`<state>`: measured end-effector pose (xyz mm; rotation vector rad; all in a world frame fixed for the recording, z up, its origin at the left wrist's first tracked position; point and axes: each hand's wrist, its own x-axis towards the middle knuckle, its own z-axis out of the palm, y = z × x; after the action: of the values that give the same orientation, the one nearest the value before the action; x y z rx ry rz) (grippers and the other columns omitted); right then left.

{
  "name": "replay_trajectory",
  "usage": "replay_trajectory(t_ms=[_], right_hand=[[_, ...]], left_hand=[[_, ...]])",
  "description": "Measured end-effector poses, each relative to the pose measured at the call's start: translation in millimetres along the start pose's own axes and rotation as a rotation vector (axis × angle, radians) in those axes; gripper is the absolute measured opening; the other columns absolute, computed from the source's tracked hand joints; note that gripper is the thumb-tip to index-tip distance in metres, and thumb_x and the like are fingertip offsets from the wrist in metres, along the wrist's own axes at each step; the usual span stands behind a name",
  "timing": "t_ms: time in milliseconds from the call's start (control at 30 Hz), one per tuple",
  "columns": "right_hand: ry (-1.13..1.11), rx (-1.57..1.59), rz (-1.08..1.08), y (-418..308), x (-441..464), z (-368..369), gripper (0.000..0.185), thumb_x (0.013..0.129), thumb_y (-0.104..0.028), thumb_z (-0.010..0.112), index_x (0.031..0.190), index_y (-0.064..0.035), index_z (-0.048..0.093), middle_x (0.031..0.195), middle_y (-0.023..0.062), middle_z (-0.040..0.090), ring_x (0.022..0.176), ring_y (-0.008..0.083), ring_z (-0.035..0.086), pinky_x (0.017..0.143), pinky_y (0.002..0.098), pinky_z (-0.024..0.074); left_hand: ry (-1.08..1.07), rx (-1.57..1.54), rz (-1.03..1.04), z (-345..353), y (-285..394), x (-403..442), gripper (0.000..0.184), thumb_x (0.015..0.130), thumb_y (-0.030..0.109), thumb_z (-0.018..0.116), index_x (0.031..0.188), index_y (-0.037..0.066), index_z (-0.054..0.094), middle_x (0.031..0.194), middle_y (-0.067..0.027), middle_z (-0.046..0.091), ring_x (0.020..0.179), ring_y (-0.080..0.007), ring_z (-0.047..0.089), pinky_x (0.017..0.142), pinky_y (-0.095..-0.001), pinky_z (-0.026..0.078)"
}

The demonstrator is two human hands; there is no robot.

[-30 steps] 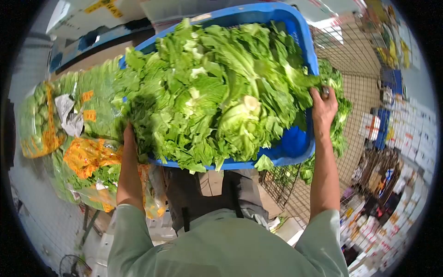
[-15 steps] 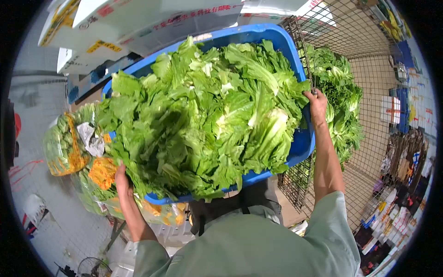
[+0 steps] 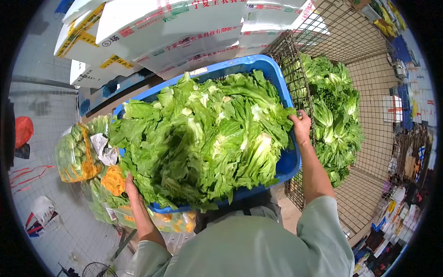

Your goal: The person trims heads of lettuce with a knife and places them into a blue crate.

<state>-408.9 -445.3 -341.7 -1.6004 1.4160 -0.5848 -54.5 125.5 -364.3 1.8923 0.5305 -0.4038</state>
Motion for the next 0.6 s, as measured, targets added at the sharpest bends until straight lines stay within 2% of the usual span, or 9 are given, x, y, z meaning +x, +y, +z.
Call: replay_trajectory(t_ms=[67,167,233,267,333,367,433,500,600], right_hand=[[0.0,-0.103,0.027,-1,0,-4,0.022,0.072,-0.018,0.069,0.084,-0.0005,0.062,0.063,-0.0009,0.051,0.058,0.009,0.042,0.054,0.0259,0.0356],[0.303,-0.41,-0.18,8,-7,-1,0.032,0.071,-0.031,0.068,0.09,-0.0048,0.063,0.09,0.018,0.056,0.084,0.0346,0.056,0.077,0.0405,0.0458],[0.499,-0.414,-0.181,-26,-28,3,0.031,0.073,-0.031,0.067,0.092,-0.0066,0.062,0.094,0.0155,0.053,0.086,0.0344,0.055,0.078,0.0406,0.0455],[0.509,-0.366,-0.27,-42,-43,4,0.028,0.074,-0.027,0.066,0.09,-0.0055,0.061,0.094,0.0138,0.053,0.083,0.0298,0.056,0.075,0.0394,0.0456],[0.296,-0.111,-0.279,-86,-91,14,0.022,0.074,-0.019,0.065,0.089,-0.003,0.061,0.085,0.0081,0.058,0.072,0.02,0.055,0.065,0.0322,0.045],[0.163,-0.05,-0.372,-100,-116,25,0.02,0.074,-0.016,0.065,0.088,-0.0025,0.062,0.081,0.0062,0.06,0.068,0.0151,0.054,0.06,0.0285,0.0437],[-0.387,0.436,0.162,-136,-175,46,0.017,0.078,-0.017,0.066,0.089,-0.0044,0.065,0.072,-0.0005,0.06,0.066,0.0072,0.053,0.058,0.0234,0.0434],[-0.542,0.401,-0.013,-145,-216,86,0.012,0.078,-0.008,0.066,0.088,-0.0022,0.064,0.067,0.0004,0.059,0.053,0.0068,0.052,0.049,0.0217,0.041],[-0.729,0.47,0.252,-163,-219,135,0.008,0.083,-0.011,0.064,0.084,-0.0034,0.062,0.062,0.0006,0.057,0.049,0.0071,0.051,0.045,0.021,0.0389]], left_hand=[[0.009,0.194,0.04,0,5,1,0.042,0.092,0.034,0.059,0.11,-0.003,0.059,0.112,-0.0094,0.059,0.095,-0.0186,0.051,0.088,-0.0317,0.039],[0.071,0.178,0.487,24,25,-34,0.046,0.095,0.031,0.054,0.12,-0.007,0.053,0.121,-0.0175,0.057,0.106,-0.0246,0.051,0.097,-0.0353,0.036],[0.159,0.413,0.546,46,23,-58,0.058,0.096,0.036,0.047,0.133,-0.007,0.042,0.143,-0.0284,0.032,0.133,-0.039,0.03,0.113,-0.0416,0.02],[0.12,0.477,0.655,52,18,-66,0.059,0.095,0.036,0.047,0.136,-0.006,0.039,0.145,-0.0282,0.029,0.135,-0.0391,0.027,0.113,-0.0424,0.018],[-0.072,0.544,0.883,67,33,-97,0.059,0.094,0.031,0.046,0.14,-0.003,0.035,0.149,-0.0256,0.024,0.138,-0.0384,0.023,0.114,-0.045,0.017],[-0.195,0.507,0.817,81,44,-119,0.059,0.093,0.03,0.047,0.141,-0.001,0.035,0.149,-0.0245,0.024,0.138,-0.0377,0.023,0.114,-0.0449,0.017],[-0.363,0.461,0.791,98,44,-126,0.058,0.091,0.027,0.049,0.143,0.005,0.035,0.15,-0.0214,0.025,0.139,-0.0364,0.023,0.114,-0.0449,0.018],[-0.284,0.538,0.917,124,39,-127,0.057,0.091,0.026,0.053,0.142,0.006,0.037,0.149,-0.0218,0.026,0.139,-0.0378,0.022,0.113,-0.0449,0.018],[-0.231,0.568,0.99,149,49,-143,0.065,0.088,0.018,0.059,0.144,0.007,0.029,0.15,-0.0214,0.024,0.138,-0.0401,0.022,0.111,-0.0486,0.02]])
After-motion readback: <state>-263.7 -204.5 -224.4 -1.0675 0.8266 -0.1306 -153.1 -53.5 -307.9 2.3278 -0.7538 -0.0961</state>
